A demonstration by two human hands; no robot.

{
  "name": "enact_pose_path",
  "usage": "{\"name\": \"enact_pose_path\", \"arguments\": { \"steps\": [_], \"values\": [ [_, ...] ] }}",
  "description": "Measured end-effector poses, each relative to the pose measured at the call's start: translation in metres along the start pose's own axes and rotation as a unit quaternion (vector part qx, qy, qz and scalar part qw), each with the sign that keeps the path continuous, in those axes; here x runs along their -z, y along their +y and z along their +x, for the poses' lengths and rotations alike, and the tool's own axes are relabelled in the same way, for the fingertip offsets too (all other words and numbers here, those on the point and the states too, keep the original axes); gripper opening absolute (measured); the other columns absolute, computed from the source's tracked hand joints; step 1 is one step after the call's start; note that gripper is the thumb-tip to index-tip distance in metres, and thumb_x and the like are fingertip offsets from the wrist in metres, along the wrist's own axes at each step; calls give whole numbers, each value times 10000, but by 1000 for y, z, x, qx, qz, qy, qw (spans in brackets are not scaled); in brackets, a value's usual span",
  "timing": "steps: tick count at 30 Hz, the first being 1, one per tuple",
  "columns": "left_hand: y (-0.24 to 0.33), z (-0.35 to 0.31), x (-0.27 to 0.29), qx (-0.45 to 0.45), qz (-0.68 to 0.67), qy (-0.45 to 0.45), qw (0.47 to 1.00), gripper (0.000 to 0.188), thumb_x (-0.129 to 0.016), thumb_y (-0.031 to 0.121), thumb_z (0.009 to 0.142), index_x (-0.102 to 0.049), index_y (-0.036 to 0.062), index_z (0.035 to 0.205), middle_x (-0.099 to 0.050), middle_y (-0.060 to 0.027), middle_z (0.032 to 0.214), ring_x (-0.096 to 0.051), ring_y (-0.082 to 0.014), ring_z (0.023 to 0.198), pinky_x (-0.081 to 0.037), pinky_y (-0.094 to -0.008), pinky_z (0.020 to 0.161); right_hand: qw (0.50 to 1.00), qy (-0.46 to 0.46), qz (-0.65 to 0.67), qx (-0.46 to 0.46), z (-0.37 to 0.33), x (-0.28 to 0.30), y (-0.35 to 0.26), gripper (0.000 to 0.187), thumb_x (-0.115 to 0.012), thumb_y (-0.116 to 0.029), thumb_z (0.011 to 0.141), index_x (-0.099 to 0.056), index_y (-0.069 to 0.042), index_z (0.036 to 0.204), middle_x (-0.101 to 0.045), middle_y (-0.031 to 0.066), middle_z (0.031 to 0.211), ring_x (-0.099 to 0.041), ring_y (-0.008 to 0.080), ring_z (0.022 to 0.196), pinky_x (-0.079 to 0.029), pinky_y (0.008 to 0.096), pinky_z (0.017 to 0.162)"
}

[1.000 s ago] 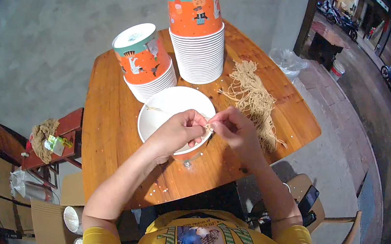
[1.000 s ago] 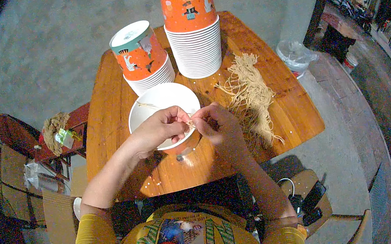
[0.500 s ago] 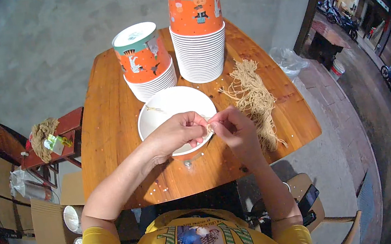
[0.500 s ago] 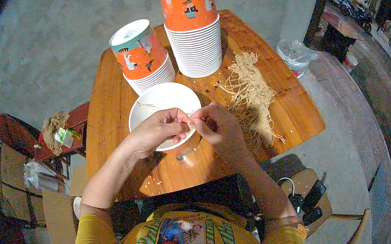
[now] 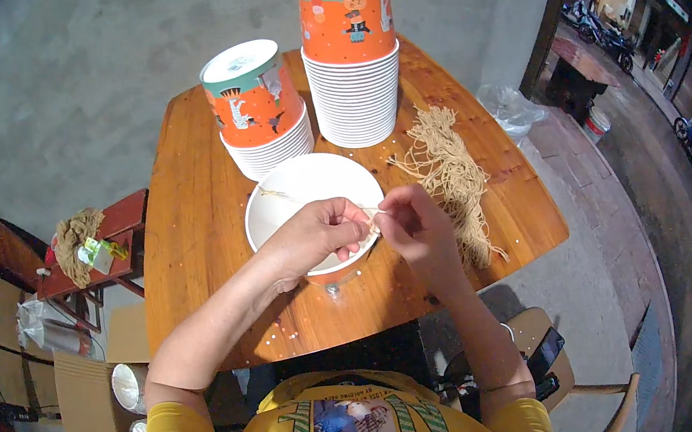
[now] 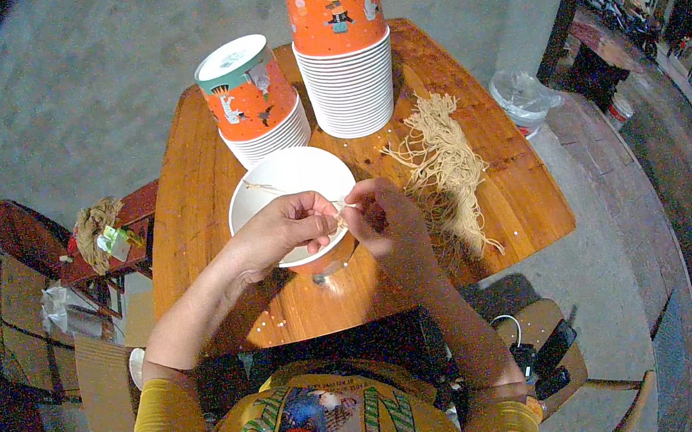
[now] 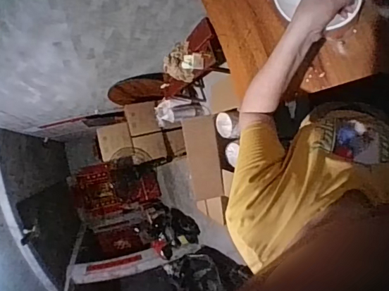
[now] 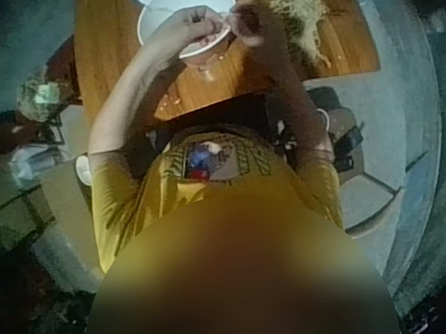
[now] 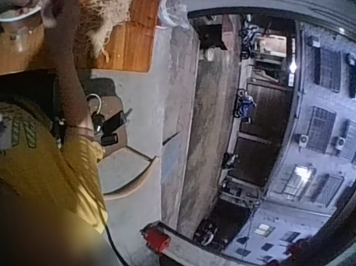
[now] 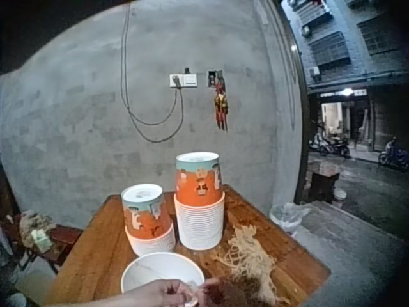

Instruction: Unpacking paper cups from plastic wrap and threading thin twine through pre-punched holes in the sides of the cups.

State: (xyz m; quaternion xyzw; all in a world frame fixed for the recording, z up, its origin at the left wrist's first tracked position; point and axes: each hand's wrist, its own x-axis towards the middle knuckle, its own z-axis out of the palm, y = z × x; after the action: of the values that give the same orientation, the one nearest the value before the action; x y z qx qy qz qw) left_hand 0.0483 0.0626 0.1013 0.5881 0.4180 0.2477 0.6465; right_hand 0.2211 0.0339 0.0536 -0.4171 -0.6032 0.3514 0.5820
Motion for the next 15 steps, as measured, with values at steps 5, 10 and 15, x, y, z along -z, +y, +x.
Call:
{"name": "enact_pose_path", "arguments": {
  "steps": [5,10,15],
  "values": [
    [-2,1,2,16,-37,0,999,117,-595,83,839,-585,5,925,-570,-6,781,-511,-63,663,-432,-189,602,991,-11,-98,95,0,6,4,174,-608,40,750,-526,-70,857,-481,5,720,-471,92,595,-378,227,524],
    [-2,1,2,19,-45,3,999,113,-600,94,841,-588,11,916,-572,-4,769,-517,-61,661,-430,-189,599,965,-18,-167,202,0,5,0,221,-587,64,684,-528,-66,853,-502,84,763,-552,222,637,-445,306,548],
    [-2,0,0,-5,-11,12,1000,127,-611,120,850,-584,10,909,-568,-2,767,-508,-61,655,-427,-193,598,980,-18,-155,124,-4,4,-4,185,-586,54,712,-527,-59,846,-511,89,803,-564,241,671,-462,321,577]
  ]
}}
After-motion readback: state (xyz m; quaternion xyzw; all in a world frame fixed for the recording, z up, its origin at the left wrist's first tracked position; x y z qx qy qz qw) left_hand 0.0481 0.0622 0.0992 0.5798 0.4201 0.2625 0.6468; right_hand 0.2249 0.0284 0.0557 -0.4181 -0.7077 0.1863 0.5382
